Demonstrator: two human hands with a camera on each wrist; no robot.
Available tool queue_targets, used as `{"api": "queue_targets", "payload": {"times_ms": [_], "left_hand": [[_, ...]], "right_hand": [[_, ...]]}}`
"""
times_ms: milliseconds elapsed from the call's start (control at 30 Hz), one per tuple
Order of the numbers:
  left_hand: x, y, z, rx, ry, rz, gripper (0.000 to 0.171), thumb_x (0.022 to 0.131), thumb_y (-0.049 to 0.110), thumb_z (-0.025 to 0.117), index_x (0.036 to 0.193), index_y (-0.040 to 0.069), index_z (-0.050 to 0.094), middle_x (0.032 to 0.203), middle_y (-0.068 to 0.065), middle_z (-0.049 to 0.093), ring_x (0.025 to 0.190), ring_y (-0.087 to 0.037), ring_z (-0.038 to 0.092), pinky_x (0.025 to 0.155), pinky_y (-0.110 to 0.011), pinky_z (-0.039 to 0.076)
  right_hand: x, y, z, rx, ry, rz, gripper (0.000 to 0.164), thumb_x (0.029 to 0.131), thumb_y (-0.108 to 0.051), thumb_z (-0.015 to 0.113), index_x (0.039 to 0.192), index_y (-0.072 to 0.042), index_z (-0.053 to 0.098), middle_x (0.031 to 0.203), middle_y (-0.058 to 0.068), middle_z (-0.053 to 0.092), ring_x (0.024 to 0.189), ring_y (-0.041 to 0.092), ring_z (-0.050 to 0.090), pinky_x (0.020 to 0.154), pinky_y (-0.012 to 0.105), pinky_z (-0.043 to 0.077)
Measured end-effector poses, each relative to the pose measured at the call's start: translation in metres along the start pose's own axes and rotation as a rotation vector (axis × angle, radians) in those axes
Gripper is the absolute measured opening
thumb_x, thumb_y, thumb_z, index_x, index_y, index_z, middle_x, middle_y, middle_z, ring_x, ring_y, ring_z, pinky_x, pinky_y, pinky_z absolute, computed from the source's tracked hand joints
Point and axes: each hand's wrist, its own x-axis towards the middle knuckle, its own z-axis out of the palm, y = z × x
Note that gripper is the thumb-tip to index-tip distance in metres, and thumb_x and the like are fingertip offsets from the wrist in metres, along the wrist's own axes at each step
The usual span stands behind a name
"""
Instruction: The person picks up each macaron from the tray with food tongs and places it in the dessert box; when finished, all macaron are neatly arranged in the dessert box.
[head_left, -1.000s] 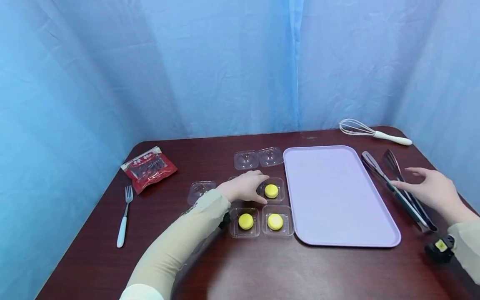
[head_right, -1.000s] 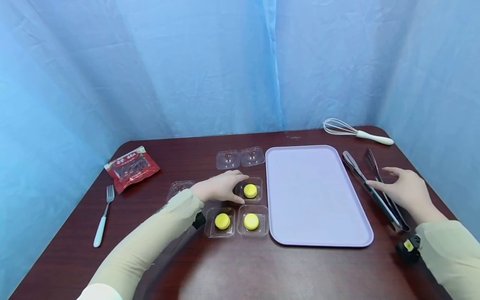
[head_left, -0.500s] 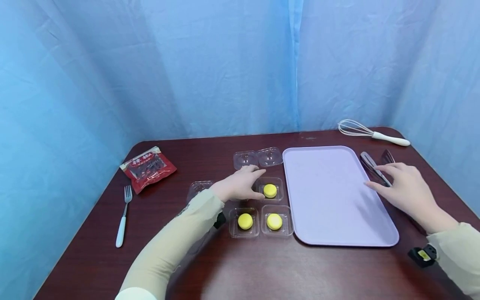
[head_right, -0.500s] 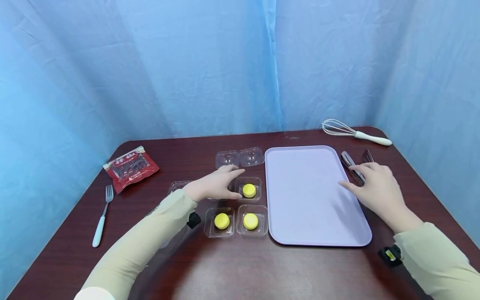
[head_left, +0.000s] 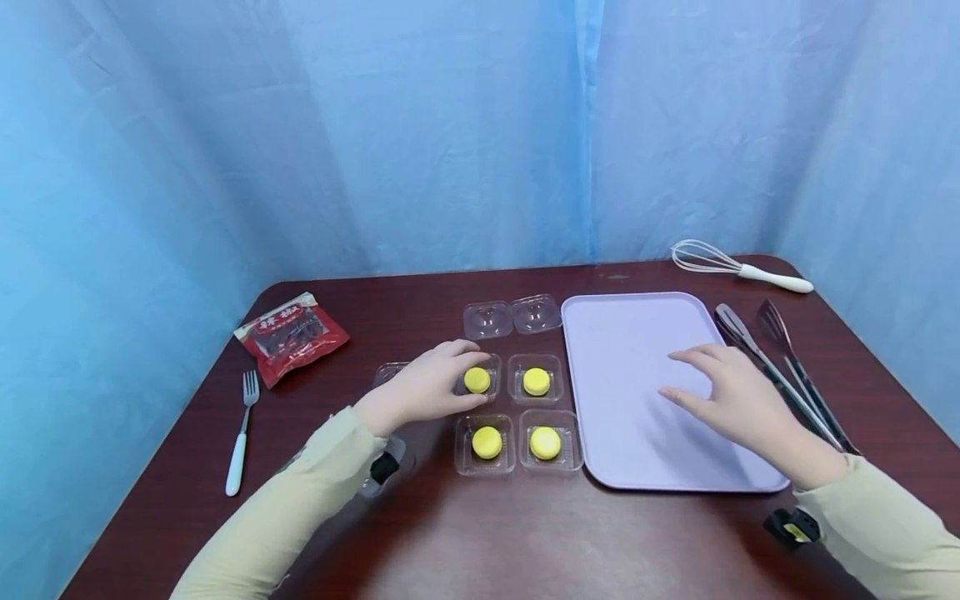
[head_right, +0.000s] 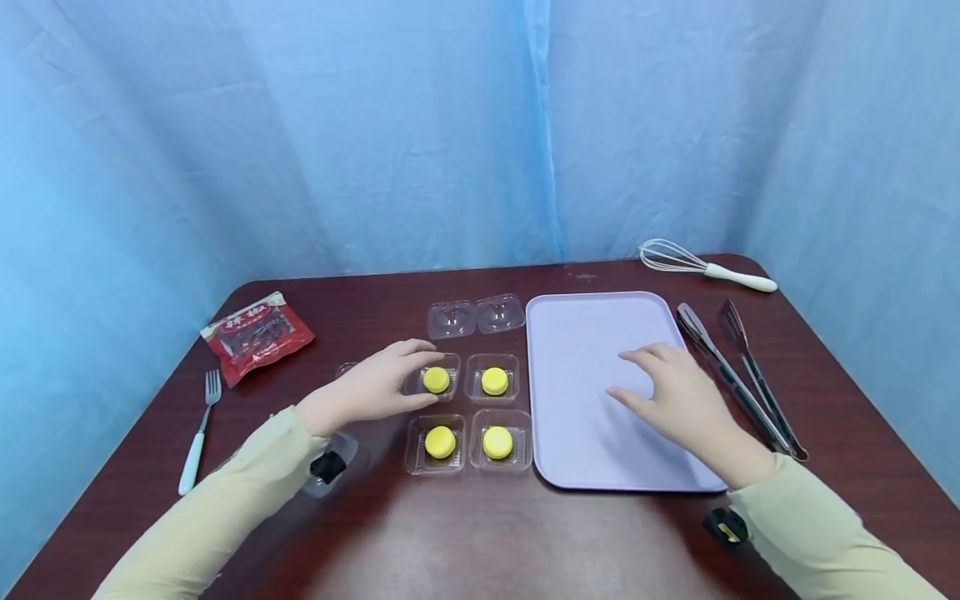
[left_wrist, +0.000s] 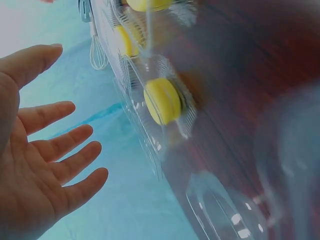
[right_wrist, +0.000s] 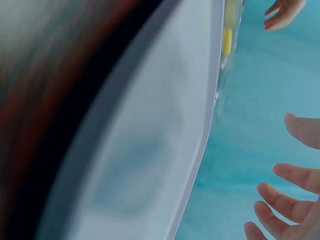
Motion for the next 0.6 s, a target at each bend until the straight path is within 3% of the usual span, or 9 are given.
{"api": "queue_targets", "payload": {"times_ms": [367, 600], "left_hand": [[-0.043, -0.006, 0.004, 0.037, 0.058, -0.018, 0.049, 0.082, 0.03, 0.073, 0.124, 0.006, 0.061, 0.121, -0.01, 0.06, 0.111, -0.023, 0.058, 0.097, -0.041, 0.047], [-0.077, -0.013, 0.011, 0.059, 0.082, -0.057, 0.047, 0.082, 0.029, 0.074, 0.122, 0.006, 0.062, 0.118, -0.009, 0.061, 0.107, -0.022, 0.06, 0.092, -0.041, 0.05]], "right_hand": [[0.008, -0.035, 0.017, 0.068, -0.085, -0.024, 0.058, 0.08, -0.025, 0.074, 0.127, 0.003, 0.054, 0.109, 0.019, 0.065, 0.1, 0.036, 0.059, 0.085, 0.054, 0.046], [0.01, -0.052, 0.031, 0.087, -0.074, -0.1, 0.054, 0.079, -0.026, 0.075, 0.123, 0.0, 0.059, 0.108, 0.016, 0.066, 0.099, 0.033, 0.059, 0.087, 0.051, 0.046]]}}
